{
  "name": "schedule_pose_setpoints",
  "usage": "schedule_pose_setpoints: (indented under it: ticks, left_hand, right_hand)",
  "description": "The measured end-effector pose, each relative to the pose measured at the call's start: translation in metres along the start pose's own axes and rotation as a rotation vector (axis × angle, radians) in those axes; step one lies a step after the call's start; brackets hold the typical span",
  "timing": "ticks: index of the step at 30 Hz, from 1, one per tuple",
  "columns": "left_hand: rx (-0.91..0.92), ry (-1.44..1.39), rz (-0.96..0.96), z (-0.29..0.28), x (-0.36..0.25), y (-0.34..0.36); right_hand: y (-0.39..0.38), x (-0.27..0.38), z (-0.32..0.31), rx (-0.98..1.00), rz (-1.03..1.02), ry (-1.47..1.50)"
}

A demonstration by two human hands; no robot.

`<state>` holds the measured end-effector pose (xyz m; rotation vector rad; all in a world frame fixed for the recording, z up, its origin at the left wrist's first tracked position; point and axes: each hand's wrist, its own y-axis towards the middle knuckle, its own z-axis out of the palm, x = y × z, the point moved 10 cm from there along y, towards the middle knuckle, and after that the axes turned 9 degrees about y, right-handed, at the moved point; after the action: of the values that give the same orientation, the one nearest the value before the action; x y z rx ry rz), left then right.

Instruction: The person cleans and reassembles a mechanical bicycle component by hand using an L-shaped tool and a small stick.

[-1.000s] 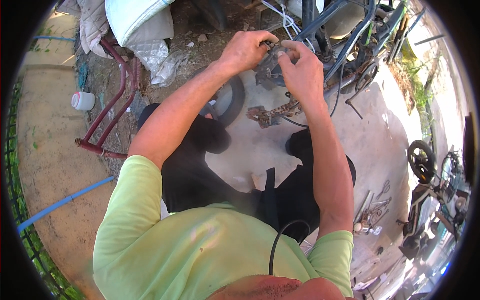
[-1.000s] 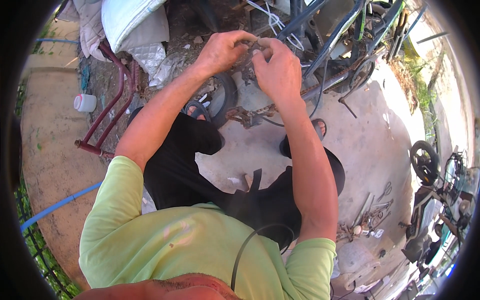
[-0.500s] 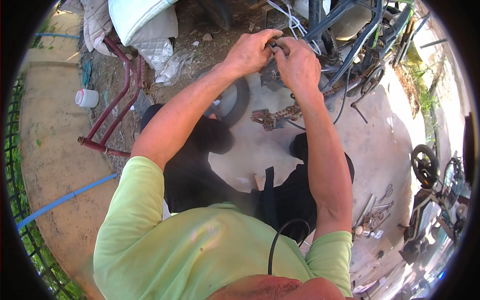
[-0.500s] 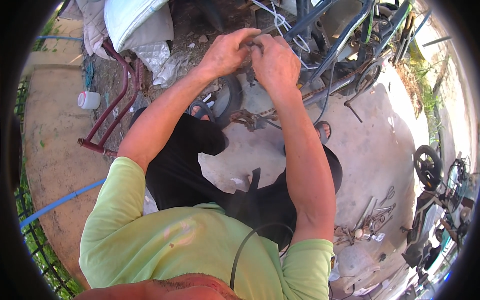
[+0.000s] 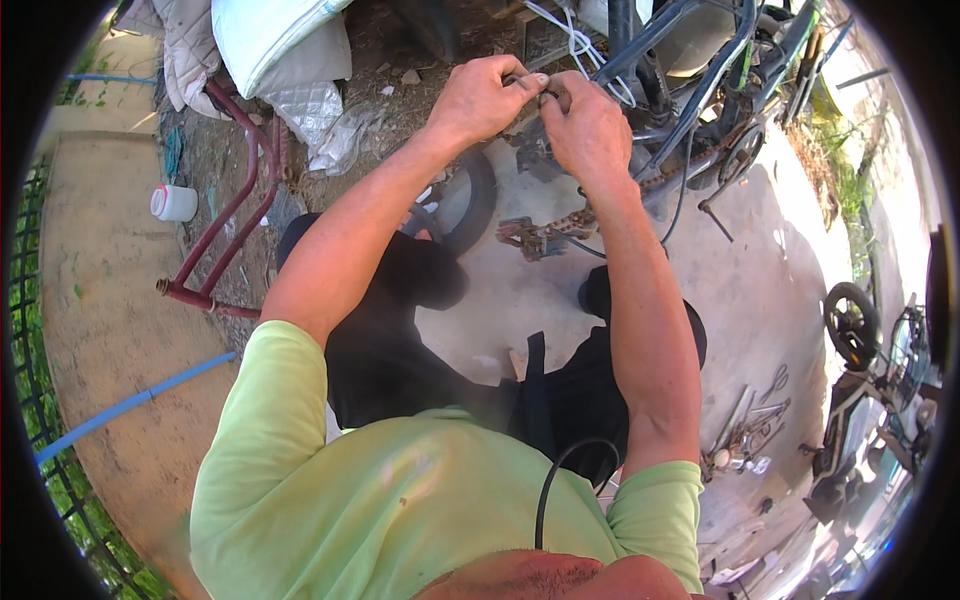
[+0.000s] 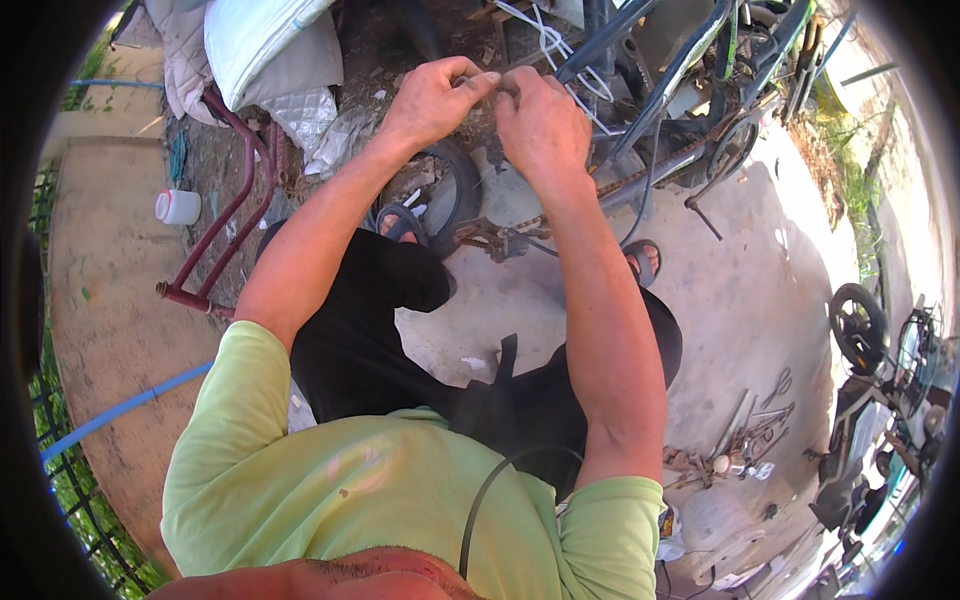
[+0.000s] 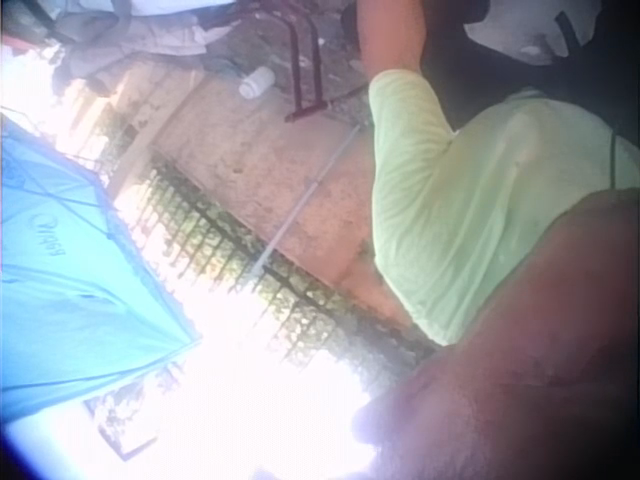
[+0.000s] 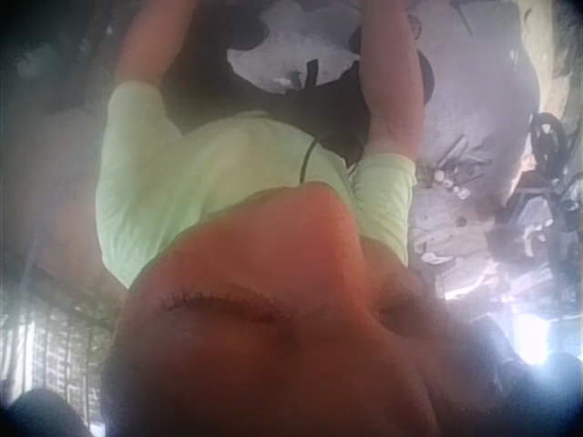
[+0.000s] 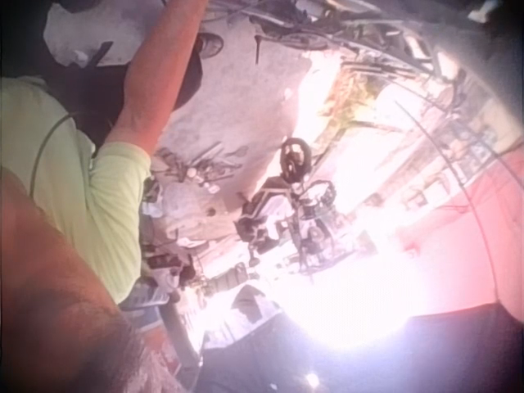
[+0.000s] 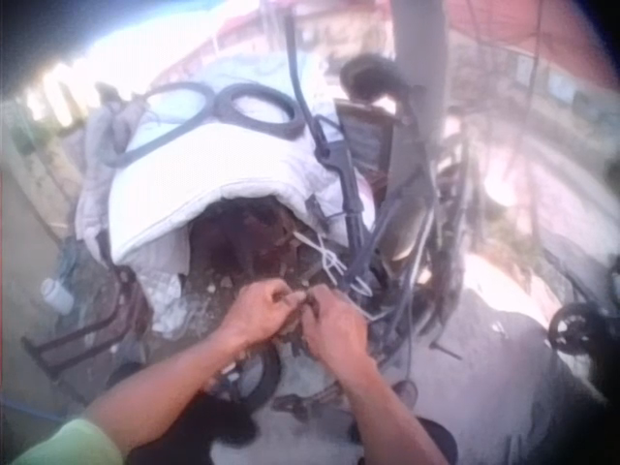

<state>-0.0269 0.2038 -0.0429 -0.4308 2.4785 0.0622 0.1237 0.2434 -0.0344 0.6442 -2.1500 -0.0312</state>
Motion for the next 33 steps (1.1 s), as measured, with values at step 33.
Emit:
schedule_pose_setpoints:
  ticks: [33]
  left_hand:
    - [-0.055, -0.038, 0.225, -0.002, -0.017, -0.002]
  right_hand:
    - [-0.002, -0.011, 0.005, 0.091, 0.152, 0.114]
